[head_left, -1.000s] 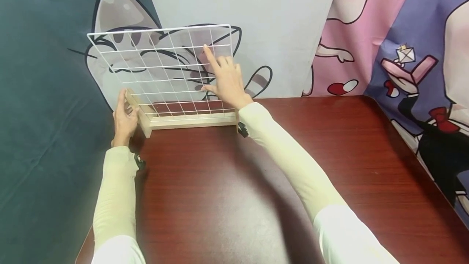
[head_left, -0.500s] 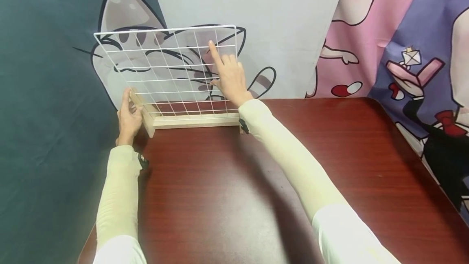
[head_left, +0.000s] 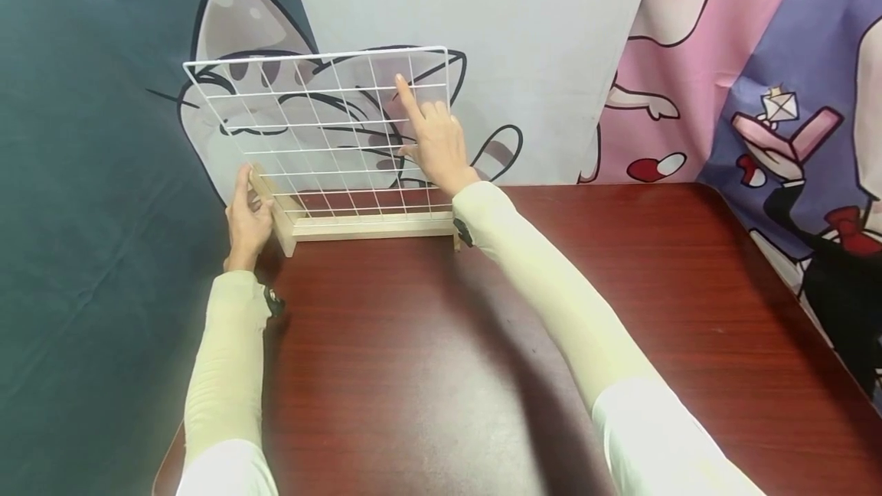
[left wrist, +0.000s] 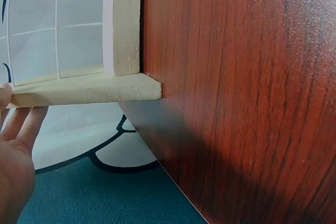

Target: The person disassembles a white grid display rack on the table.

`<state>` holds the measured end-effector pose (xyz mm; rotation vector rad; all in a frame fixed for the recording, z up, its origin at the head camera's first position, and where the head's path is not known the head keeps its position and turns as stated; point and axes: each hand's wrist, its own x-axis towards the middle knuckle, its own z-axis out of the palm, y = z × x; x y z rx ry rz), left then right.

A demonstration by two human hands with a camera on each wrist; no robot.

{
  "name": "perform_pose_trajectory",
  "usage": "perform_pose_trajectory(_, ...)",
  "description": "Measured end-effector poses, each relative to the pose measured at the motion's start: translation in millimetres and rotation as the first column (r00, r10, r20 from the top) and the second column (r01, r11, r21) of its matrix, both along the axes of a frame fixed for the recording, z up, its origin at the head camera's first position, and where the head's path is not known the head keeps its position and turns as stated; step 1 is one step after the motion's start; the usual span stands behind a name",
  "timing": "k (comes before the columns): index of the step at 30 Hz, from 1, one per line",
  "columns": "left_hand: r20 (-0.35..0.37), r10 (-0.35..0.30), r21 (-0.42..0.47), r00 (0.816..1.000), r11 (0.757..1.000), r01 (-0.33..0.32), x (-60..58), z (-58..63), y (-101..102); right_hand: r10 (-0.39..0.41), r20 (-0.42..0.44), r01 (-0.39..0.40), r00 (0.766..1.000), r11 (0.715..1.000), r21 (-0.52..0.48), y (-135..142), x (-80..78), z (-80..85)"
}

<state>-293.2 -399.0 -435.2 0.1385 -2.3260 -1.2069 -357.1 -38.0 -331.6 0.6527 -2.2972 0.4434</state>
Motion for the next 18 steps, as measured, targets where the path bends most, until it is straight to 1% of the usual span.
perform_pose_trajectory(7, -0.009, 0.031, -0.005, 0.999, 0.999, -0.031, -1.7, -1.9, 0.3, 0.027, 0.023, -0.028, 0.999, 0.999, 0.024, 1.6, -1.0, 3.2)
perform_pose_trajectory(13, -0.016, 0.052, 0.002, 0.998, 0.999, -0.052, -3.1, -2.4, 2.9, 0.038, 0.056, -0.039, 0.998, 0.999, 0.018, 3.4, -0.3, 4.9)
perform_pose_trajectory(18, -0.032, 0.090, -0.002, 0.995, 0.996, -0.091, -4.6, -4.3, 5.2, 0.050, 0.060, -0.051, 0.997, 0.999, 0.010, 3.2, 0.8, 4.6)
